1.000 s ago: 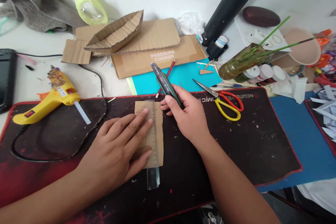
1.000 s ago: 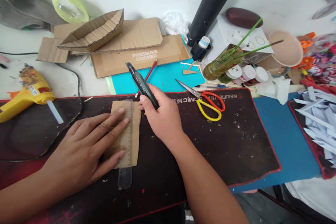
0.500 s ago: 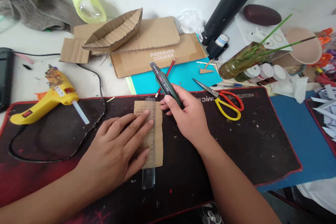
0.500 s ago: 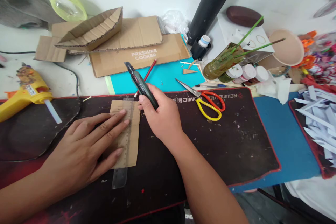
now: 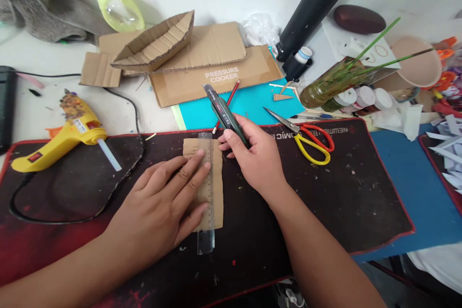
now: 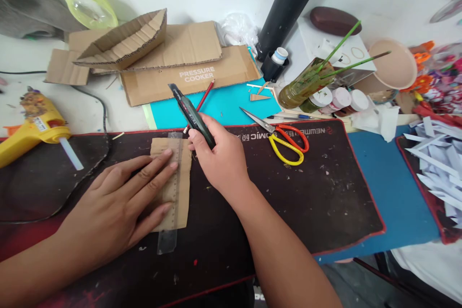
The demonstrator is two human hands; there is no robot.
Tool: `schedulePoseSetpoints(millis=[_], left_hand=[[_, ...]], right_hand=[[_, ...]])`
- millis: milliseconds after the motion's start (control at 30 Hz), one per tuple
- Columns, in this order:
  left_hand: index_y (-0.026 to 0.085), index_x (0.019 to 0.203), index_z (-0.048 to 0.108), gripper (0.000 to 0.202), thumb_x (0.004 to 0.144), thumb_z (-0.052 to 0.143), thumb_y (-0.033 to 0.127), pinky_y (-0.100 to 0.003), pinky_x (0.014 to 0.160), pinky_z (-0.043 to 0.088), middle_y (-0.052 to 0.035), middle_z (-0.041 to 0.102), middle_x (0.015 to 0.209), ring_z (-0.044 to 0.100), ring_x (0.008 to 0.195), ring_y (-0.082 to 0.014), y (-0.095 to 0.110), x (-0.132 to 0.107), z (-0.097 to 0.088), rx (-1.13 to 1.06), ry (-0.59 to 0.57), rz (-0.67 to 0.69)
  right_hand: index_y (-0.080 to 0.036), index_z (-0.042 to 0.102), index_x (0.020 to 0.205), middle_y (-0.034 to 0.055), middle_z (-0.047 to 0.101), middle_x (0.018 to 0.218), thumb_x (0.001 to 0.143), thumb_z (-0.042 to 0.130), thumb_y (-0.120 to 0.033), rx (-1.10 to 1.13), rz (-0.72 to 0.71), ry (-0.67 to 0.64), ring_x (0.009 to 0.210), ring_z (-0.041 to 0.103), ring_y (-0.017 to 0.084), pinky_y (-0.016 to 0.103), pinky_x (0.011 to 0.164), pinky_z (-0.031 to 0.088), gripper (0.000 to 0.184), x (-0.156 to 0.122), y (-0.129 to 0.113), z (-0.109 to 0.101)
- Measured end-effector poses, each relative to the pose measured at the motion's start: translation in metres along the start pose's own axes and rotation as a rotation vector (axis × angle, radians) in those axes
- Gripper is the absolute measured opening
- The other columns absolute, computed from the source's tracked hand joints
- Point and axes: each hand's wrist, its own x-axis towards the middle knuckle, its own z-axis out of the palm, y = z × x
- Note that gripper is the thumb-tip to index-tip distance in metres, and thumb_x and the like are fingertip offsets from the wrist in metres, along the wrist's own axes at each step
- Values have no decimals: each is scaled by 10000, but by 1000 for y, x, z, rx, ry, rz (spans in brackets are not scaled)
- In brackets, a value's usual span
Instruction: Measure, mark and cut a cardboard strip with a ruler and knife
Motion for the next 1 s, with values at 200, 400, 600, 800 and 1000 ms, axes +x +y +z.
schedulePoseSetpoints(millis=[200, 400, 600, 800, 1000], left_hand=[[47, 1578, 579, 570, 1096, 566, 352, -555, 1081, 483, -196, 620, 1648, 624, 1339, -410, 3, 3, -2, 5, 15, -8], [58, 1567, 585, 539, 1081, 530, 286, -560, 1072, 487, -185, 627, 1644, 610, 1358, -405, 0, 3, -2, -32, 11, -12], [62, 1567, 584, 539, 1083, 527, 293, -564, 1072, 484, -179, 627, 1645, 608, 1357, -405, -1, 3, -2, -37, 5, -15], [58, 1583, 562, 548, 1089, 517, 291, -560, 1082, 480, -182, 622, 1649, 605, 1357, -401, -1, 2, -2, -37, 6, -9], [92, 1595, 564, 554, 1086, 523, 305, -552, 1095, 493, -169, 611, 1664, 611, 1391, -394, -2, 1, -2, -52, 3, -28]], right_hand=[[-279, 740, 1398, 0, 851, 1010, 1068, 656, -433, -42, -8, 13, 824, 843, 197, 323, 746, 668, 373, 5, 3, 4], [-270, 737, 1392, 9, 852, 1039, 1070, 643, -429, -13, -4, 5, 847, 846, 195, 313, 743, 665, 371, 2, 2, 2], [-265, 736, 1388, 6, 849, 1027, 1066, 647, -423, -6, -10, 1, 864, 846, 196, 298, 728, 662, 370, 1, 2, 2], [-267, 733, 1394, 10, 846, 1042, 1067, 656, -433, 22, -6, 1, 862, 845, 193, 299, 750, 668, 375, 0, 2, 1], [-259, 730, 1406, 9, 842, 1042, 1068, 660, -438, 45, -9, 8, 864, 847, 185, 295, 768, 671, 389, -2, 3, 1]])
